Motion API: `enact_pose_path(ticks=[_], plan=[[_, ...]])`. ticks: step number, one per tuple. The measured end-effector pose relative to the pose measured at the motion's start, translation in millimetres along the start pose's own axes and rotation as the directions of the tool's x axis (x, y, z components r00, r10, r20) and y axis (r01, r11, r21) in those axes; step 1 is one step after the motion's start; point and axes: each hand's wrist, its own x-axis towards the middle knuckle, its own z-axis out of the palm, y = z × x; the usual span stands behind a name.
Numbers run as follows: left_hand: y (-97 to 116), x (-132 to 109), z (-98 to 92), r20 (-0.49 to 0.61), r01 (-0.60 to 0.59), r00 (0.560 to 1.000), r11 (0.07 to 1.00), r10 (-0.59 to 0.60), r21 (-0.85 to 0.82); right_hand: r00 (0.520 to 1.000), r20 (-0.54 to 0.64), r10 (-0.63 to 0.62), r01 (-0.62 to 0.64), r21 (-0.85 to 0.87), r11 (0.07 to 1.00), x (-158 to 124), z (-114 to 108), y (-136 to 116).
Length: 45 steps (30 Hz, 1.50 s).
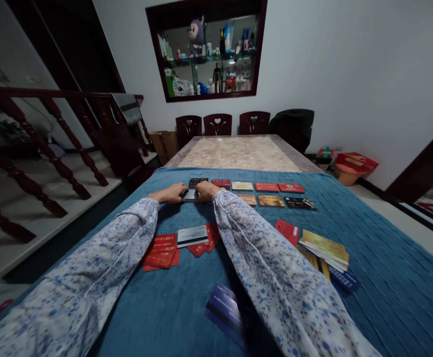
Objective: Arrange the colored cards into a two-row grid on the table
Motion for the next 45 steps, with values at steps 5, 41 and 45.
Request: enact_pose_path(ticks=[5,41,45], plan=[[0,1,0.8,0.016,0.004,1.0,1.0,-0.004,0.016,1.0,-0.013,-0.01,0.009,-0.009,1.0,0,0,0],[-4,-148,29.7,-0.253,0.089,0.96,0.989,-0.116,-0.116,0.977,-0.209,-0.035,0.033,-0.014,0.999,-78,-7,-54],[6,-163,26.6,-0.252,0.07,0.962,0.985,-0.108,-0.157,0.98,-0.192,-0.055,0.057,0.003,0.998,-83,2,-69]])
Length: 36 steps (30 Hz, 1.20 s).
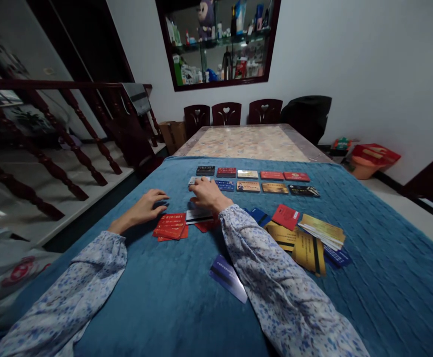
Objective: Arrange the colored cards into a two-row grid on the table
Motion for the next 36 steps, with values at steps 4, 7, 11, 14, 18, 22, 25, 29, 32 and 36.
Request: enact_pose_path(ticks=[4,7,11,14,18,22,25,29,32,36], plan=[[6,-12,-4.0,0.045,0.005,0.999,0.998,-0.002,-0.061,0.998,0.021,-0.053,0.052,0.008,0.999,-3,4,-14],[8,-19,-7.2,0.096,-0.001,0.995,0.996,0.01,-0.091,0.995,0.032,-0.099,0.1,-0.004,0.995,-6,5,-25],[7,-23,-11.8,0.157,-0.017,0.987,0.993,0.034,-0.114,0.987,0.066,-0.148,0.15,-0.03,0.988,-11,5,-37],[6,-25,-13.5,0.196,-0.012,0.98,0.994,0.033,-0.107,0.981,0.089,-0.17,0.175,-0.047,0.984,-14,6,-43],[7,-26,-13.7,0.226,0.001,0.974,0.995,0.022,-0.104,0.973,0.127,-0.194,0.202,-0.051,0.978,-14,7,-46],[9,-28,-12.3,0.224,0.0,0.974,0.993,0.027,-0.12,0.963,0.162,-0.214,0.22,-0.022,0.975,-13,8,-45],[9,-29,-11.0,0.228,-0.003,0.973,0.993,0.031,-0.122,0.959,0.165,-0.23,0.234,-0.005,0.972,-12,9,-44],[9,-29,-10.9,0.229,-0.011,0.973,0.993,0.038,-0.116,0.955,0.174,-0.24,0.242,0.011,0.97,-10,11,-44],[12,-29,-12.4,0.235,-0.003,0.972,0.994,0.03,-0.112,0.953,0.176,-0.247,0.247,0.022,0.969,-8,12,-44],[15,-30,-13.8,0.223,-0.006,0.974,0.994,0.03,-0.106,0.951,0.155,-0.268,0.274,-0.019,0.962,-9,11,-45]])
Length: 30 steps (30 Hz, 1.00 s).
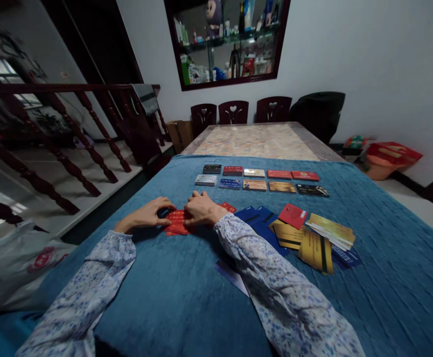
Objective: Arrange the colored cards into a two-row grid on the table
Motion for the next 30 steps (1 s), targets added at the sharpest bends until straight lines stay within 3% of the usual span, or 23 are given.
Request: enact_pose_path(ticks=[10,22,30], plan=[[-5,1,0.0,-0.036,-0.025,0.999,1.0,0.024,-0.015,0.99,-0.142,0.003,-0.015,-0.08,0.997,-1,3,2],[-9,1,1.6,-0.066,-0.024,0.998,0.999,0.022,-0.04,0.987,-0.157,0.017,-0.027,-0.063,0.998,-1,5,9],[-11,0,0.8,-0.108,-0.044,0.994,0.995,0.033,-0.094,0.992,-0.105,0.071,-0.073,-0.011,0.997,-4,0,10]])
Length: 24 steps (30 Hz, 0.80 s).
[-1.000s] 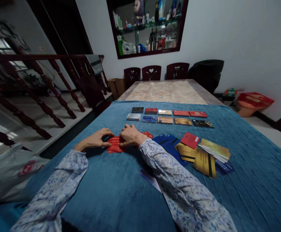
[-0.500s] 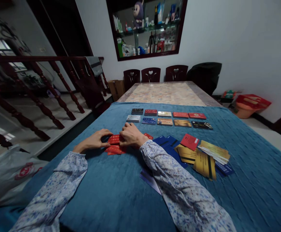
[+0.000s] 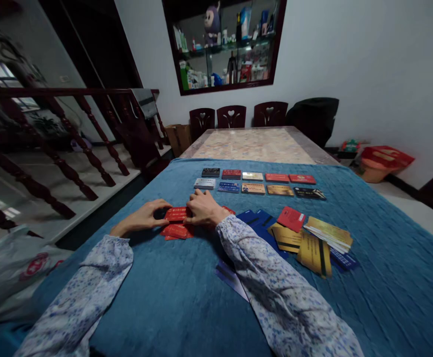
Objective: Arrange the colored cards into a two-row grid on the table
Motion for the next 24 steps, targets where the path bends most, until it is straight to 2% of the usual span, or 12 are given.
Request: enact_pose_path(ticks=[7,14,24], plan=[[0,1,-1.6,-0.027,-0.01,1.0,1.0,0.009,-0.008,1.0,0.019,0.023,-0.023,-0.004,1.0,-1,-4,1],[1,2,-6.7,-0.035,-0.001,0.999,0.999,0.0,-0.032,0.999,-0.041,0.034,-0.034,0.007,0.999,0,-6,4],[-4,8,-5.9,-0.069,0.003,0.998,1.0,-0.004,-0.021,0.999,-0.045,0.028,-0.028,0.013,1.0,5,-5,12]])
